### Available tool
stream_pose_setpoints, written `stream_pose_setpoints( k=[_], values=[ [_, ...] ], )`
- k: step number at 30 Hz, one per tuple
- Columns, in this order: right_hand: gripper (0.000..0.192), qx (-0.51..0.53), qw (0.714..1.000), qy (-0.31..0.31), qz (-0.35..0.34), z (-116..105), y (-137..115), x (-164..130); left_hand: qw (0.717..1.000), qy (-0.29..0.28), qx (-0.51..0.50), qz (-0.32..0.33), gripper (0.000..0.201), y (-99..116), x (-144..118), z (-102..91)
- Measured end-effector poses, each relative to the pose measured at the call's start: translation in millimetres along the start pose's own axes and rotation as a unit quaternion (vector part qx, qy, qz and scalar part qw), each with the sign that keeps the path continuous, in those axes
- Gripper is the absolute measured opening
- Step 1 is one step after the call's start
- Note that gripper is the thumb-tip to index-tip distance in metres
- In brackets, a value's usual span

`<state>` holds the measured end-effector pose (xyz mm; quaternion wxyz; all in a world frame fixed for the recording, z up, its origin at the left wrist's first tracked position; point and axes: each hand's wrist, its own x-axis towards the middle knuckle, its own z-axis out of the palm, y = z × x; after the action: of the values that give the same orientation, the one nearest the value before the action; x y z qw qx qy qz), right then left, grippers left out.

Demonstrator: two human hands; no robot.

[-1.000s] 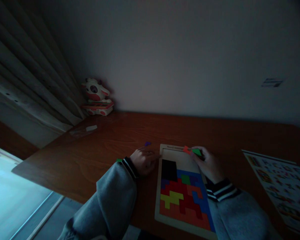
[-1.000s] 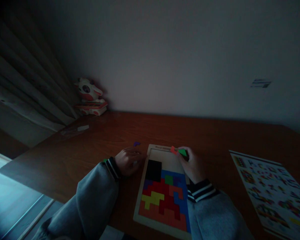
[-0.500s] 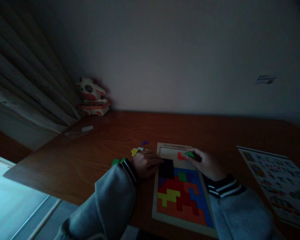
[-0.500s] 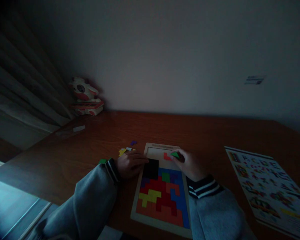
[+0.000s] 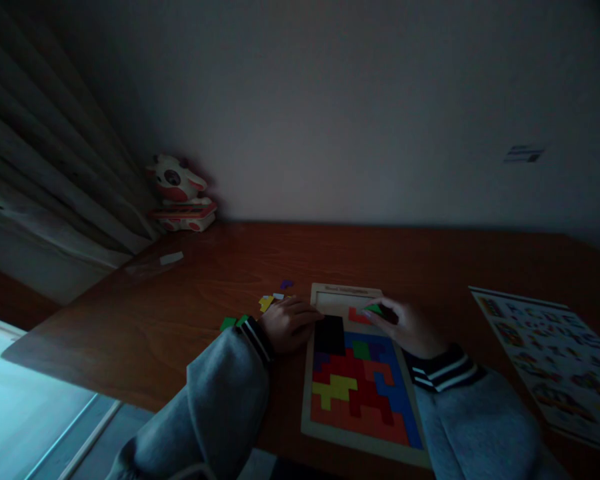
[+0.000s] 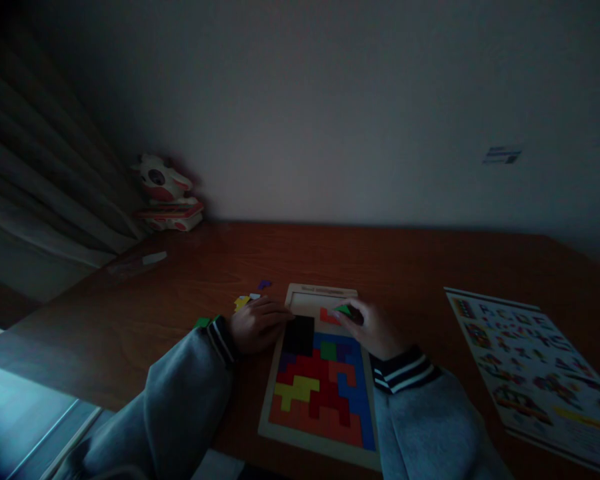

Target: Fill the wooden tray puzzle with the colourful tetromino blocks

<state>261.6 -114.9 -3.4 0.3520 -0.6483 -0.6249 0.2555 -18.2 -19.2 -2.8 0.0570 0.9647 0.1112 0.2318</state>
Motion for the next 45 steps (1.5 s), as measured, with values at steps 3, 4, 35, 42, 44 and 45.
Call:
stream_pose_setpoints(
  k=[3,4,35,42,44,45],
  values=[
    [0.032,0.035,0.999,-0.010,-0.010,2.3,-5.3,-0.8,1.000,0.007,0.002,-0.003,0.029,-0.3,1.0,1.0],
    [0.032,0.055,0.998,-0.019,-0.012,3.9,-8.2,-1.3,1.000,0.012,0.001,-0.006,0.029,-0.3,1.5,1.4],
    [0.032,0.192,0.977,-0.095,-0.004,29.8,-23.0,-5.4,0.956,0.044,-0.207,-0.205,0.029,29.8,14.0,4.0],
    [0.032,0.138,0.990,0.034,-0.004,29.4,-7.4,-0.3,0.922,0.083,-0.217,-0.309,0.023,27.9,17.4,9.5],
    [0.029,0.064,0.995,0.059,-0.047,27.1,-5.9,0.7,0.929,0.090,-0.183,-0.307,0.020,27.9,17.6,7.9],
    [0.029,0.037,0.995,0.065,-0.069,26.3,-6.1,0.9,0.933,0.091,-0.170,-0.305,0.020,28.1,17.5,7.3]
  ],
)
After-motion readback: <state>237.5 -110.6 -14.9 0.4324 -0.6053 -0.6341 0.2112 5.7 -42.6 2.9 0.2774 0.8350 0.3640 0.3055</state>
